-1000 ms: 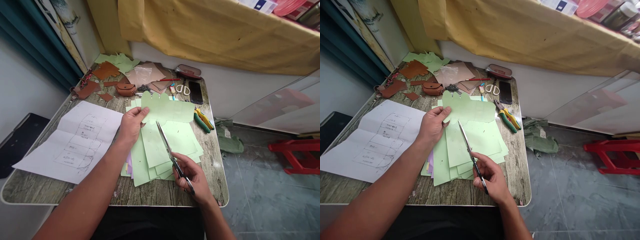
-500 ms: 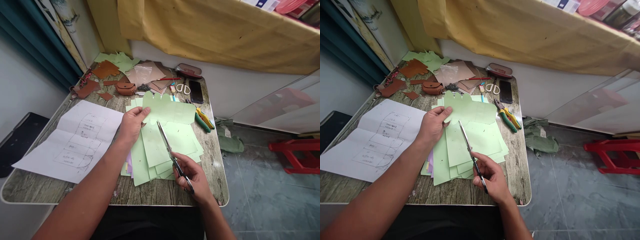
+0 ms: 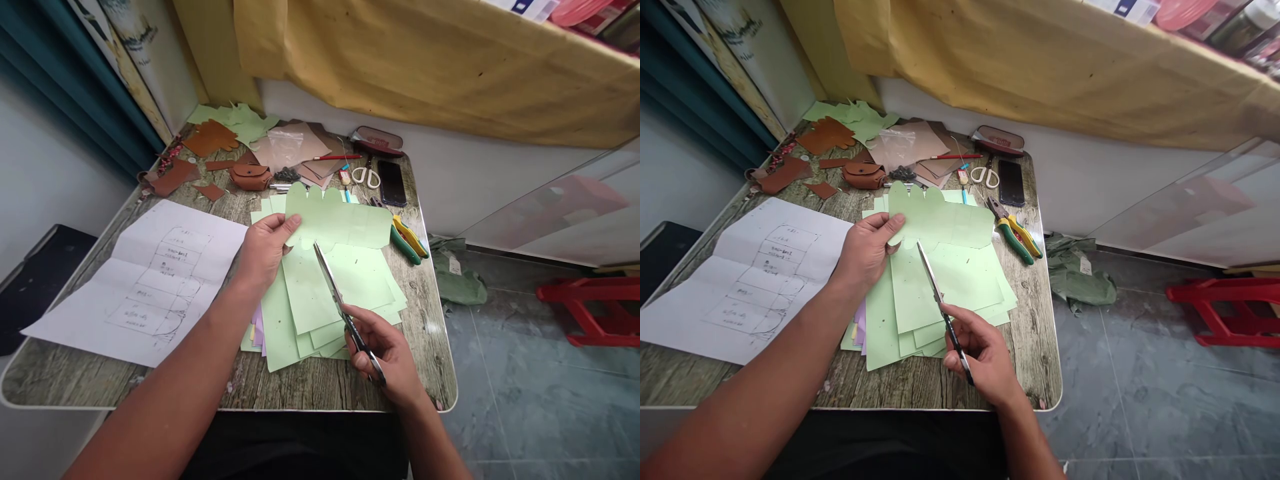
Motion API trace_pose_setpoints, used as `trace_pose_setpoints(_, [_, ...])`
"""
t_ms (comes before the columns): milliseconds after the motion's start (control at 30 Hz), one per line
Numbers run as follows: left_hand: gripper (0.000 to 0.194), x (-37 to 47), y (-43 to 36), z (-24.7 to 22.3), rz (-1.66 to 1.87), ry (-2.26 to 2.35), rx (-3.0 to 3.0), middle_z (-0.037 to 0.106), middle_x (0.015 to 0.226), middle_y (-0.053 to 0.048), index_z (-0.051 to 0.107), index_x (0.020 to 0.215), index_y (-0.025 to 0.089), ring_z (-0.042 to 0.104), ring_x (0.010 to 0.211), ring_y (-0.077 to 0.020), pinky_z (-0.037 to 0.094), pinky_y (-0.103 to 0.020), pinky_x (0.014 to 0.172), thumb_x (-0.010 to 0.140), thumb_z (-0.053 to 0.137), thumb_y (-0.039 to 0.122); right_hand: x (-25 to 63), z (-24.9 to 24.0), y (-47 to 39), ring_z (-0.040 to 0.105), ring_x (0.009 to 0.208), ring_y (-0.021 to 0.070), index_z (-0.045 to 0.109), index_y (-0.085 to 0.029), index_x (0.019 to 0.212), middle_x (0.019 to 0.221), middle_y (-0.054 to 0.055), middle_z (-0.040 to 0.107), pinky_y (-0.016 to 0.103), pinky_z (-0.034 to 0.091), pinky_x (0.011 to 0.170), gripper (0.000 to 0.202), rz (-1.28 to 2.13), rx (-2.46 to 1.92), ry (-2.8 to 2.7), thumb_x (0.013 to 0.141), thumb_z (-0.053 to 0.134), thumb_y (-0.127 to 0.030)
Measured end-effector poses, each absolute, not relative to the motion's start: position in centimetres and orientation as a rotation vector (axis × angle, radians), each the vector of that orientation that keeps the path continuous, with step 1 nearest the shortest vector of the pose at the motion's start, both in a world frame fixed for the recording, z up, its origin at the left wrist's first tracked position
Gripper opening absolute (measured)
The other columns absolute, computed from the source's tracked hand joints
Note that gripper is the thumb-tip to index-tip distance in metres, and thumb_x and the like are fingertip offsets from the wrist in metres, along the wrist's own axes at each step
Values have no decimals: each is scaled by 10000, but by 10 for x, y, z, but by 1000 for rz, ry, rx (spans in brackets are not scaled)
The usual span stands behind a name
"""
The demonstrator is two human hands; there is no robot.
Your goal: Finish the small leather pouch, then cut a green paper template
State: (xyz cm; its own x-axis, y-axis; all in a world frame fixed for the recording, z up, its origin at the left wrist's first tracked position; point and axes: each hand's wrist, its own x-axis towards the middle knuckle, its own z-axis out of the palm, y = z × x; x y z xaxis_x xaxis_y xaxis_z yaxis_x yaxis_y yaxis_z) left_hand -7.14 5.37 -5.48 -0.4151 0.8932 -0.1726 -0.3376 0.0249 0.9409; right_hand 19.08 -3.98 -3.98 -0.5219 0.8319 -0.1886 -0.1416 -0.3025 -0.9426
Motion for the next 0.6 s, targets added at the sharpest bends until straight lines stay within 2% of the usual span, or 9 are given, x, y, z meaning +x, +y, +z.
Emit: trace_pose_setpoints(600, [469,-71,53,-54,1571,1332,640,462,726,14,657,700,208,408,656,-123,355,-245,531,715,973,555,189,-42,-40,395,530,81,744,-275,1430,717,-47,520,222,299,477,563,1896,-843,-1233,912,918,-409])
